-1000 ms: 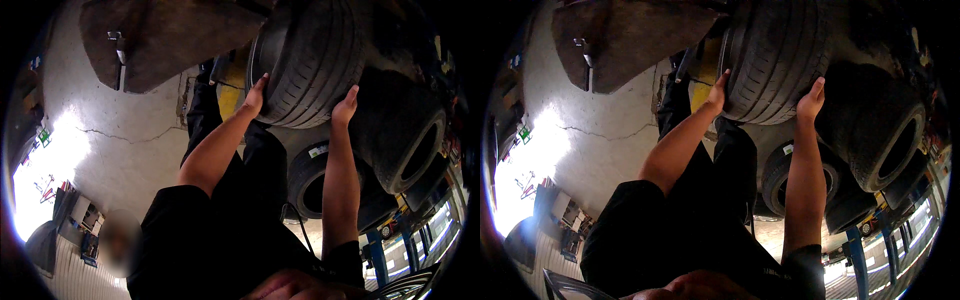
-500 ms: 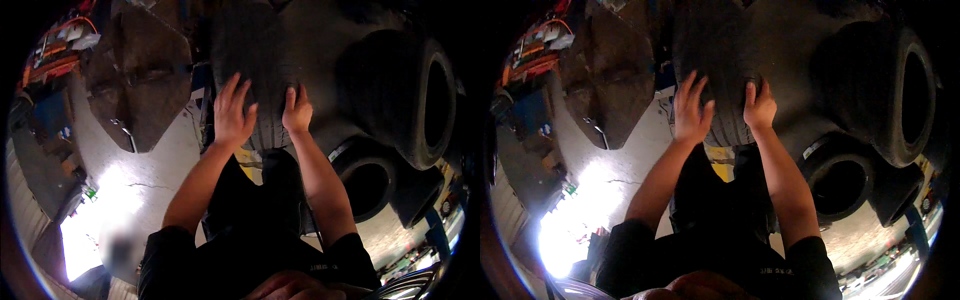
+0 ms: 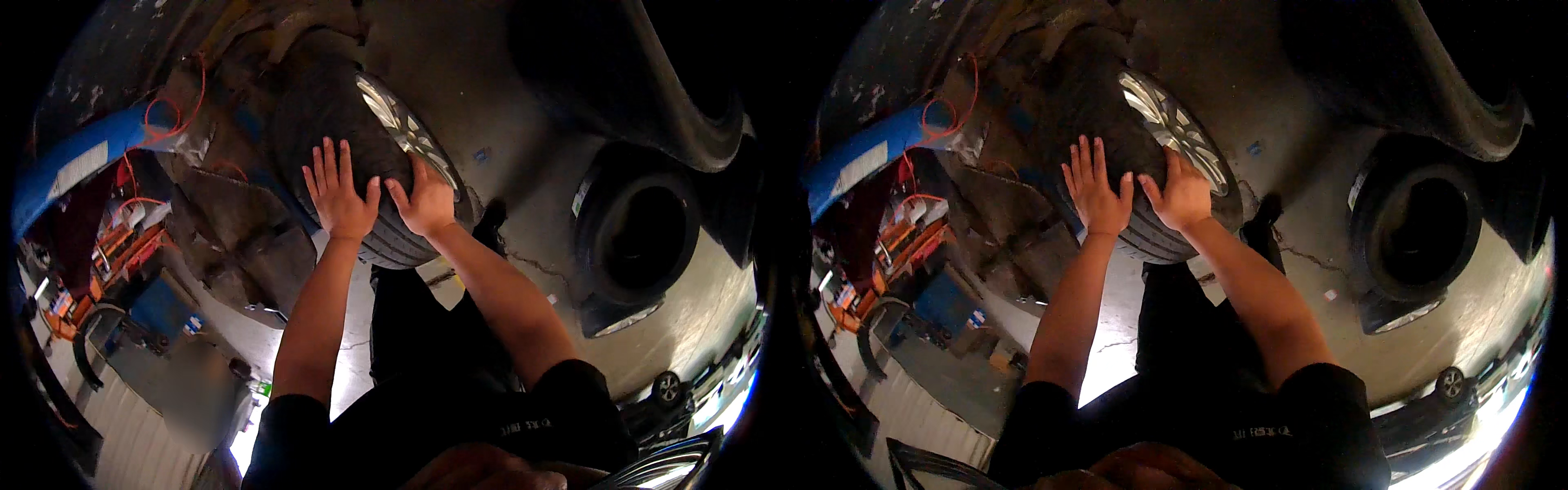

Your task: The person uses a cordless impact wrench to loosen and remove the lug nuts from a car wheel. After removing the wheel, the person rolls it across the garage floor and places it on a tire changing machine.

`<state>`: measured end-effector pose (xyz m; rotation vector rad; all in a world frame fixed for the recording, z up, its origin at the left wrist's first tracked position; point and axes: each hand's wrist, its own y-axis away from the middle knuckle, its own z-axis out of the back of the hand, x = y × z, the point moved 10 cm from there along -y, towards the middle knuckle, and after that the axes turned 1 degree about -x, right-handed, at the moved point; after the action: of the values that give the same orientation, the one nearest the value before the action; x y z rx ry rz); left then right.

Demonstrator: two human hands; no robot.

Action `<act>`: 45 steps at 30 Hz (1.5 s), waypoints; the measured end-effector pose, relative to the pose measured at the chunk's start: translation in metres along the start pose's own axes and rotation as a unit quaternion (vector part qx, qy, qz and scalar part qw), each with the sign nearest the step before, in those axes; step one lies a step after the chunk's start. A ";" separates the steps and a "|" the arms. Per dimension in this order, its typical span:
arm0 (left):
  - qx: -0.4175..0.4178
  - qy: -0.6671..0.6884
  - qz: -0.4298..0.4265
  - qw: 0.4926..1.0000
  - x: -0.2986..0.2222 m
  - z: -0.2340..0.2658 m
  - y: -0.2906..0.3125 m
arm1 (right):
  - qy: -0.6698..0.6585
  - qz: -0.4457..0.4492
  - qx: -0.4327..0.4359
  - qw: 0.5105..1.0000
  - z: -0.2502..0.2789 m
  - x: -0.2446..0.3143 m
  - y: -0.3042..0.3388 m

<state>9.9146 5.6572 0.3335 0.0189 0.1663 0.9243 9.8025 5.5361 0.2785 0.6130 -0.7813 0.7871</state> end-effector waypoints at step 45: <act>0.033 0.016 -0.036 0.999 0.003 -0.004 0.011 | 0.181 0.050 0.171 0.967 -0.032 0.072 -0.391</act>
<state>9.9069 5.6659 0.3300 0.0591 0.2254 0.8464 10.1608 5.3658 0.2425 0.7134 -0.3432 1.1044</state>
